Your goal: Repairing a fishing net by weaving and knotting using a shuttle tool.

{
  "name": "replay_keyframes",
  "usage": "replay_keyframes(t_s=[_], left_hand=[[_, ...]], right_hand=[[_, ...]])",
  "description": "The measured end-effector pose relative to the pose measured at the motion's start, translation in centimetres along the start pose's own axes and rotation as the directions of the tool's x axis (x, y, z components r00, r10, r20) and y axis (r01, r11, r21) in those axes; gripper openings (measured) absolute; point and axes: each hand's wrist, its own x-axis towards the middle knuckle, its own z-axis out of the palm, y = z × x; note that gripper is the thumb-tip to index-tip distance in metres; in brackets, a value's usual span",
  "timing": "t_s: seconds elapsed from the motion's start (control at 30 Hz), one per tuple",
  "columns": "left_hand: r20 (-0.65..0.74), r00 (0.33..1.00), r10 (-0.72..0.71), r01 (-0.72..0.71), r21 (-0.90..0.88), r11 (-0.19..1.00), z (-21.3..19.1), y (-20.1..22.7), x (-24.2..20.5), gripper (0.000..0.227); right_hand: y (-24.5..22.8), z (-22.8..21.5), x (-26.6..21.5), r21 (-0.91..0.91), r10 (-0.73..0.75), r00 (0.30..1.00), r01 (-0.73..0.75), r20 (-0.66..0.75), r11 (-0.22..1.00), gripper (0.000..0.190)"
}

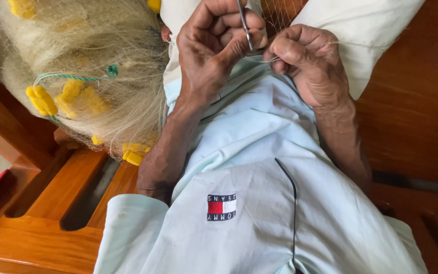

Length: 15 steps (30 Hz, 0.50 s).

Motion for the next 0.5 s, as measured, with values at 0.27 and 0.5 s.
replay_keyframes(t_s=[0.27,0.5], left_hand=[[0.079,0.992,-0.098,0.104,-0.067,0.992,-0.1,0.0,1.3,0.021],[-0.018,0.999,-0.045,0.045,-0.021,0.999,-0.1,1.8,0.3,0.024]], right_hand=[[1.0,-0.5,-0.3,-0.121,-0.108,0.994,0.109,0.009,0.987,0.029],[0.7,0.6,-0.1,-0.127,-0.239,0.971,0.239,0.021,0.963,0.031]])
